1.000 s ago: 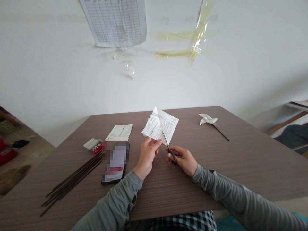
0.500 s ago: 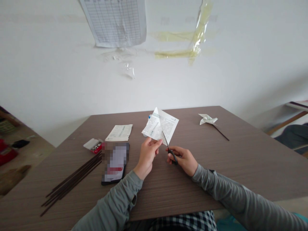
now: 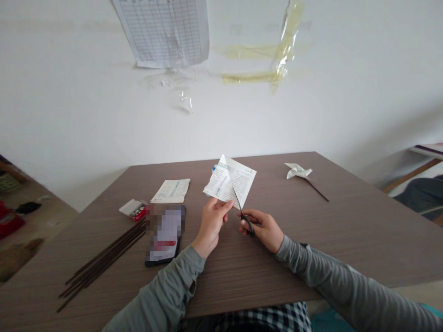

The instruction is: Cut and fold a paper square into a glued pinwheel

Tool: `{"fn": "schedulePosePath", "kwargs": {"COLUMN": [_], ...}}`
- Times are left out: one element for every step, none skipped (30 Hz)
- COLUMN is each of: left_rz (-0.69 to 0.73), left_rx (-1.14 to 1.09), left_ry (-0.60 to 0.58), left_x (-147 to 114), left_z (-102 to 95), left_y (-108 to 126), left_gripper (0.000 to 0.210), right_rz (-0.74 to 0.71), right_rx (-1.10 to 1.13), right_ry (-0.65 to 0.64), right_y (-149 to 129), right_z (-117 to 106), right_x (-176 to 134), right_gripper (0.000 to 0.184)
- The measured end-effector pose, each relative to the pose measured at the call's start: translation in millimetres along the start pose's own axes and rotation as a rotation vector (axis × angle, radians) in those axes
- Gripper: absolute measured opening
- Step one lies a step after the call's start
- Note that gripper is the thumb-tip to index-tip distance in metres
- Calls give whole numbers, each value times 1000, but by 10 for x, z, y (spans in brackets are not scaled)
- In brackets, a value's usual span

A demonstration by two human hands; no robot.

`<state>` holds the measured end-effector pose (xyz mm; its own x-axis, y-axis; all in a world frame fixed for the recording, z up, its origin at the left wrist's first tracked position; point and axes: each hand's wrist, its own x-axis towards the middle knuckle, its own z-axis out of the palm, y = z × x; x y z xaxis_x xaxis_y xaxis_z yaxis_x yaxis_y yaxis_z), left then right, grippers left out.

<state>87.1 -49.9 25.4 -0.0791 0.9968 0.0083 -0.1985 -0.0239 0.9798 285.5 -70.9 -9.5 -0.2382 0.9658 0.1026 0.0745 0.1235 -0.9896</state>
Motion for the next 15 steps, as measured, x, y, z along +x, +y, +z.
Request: {"fn": "schedulePosePath", "kwargs": {"left_rz": [1, 1, 1, 0, -2, -5, -8, -11, -13, -13, -12, -12, -11, -11, -13], "left_rx": [-2, -3, -3, -1, 1, 3, 5, 8, 10, 11, 12, 13, 13, 12, 12], "left_ry": [0, 1, 2, 3, 3, 2, 2, 1, 3, 5, 7, 9, 10, 11, 11], "left_x": [0, 0, -1, -2, -4, -6, -9, -11, -14, -16, -17, -18, -18, -16, -13], "left_z": [1, 1, 0, 0, -2, -3, -5, -6, -7, -8, -9, -9, -9, -9, -8], "left_y": [1, 2, 4, 6, 8, 10, 11, 13, 13, 14, 13, 12, 10, 8, 6], "left_gripper": [62, 61, 60, 59, 59, 58, 58, 58, 58, 59, 58, 58, 58, 58, 58], "right_rz": [1, 3, 3, 2, 0, -4, -7, -9, -9, -7, -4, -1, 2, 6, 10], "right_rx": [-3, -6, -10, -12, -15, -16, -17, -18, -18, -17, -15, -12, -8, -4, -1], "right_ry": [1, 0, 1, 1, 0, -1, -1, -1, -3, -5, -6, -8, -11, -14, -15], "right_y": [1, 4, 10, 16, 23, 30, 35, 38, 39, 38, 35, 31, 25, 20, 14], "right_z": [-1, -1, -1, -1, 0, 1, 2, 2, 2, 2, 1, 1, 0, 0, 0], "right_x": [1, 4, 7, 11, 14, 16, 17, 18, 17, 17, 16, 16, 16, 16, 16], "right_gripper": [59, 60, 61, 63, 65, 66, 68, 68, 68, 67, 66, 65, 66, 67, 67]}}
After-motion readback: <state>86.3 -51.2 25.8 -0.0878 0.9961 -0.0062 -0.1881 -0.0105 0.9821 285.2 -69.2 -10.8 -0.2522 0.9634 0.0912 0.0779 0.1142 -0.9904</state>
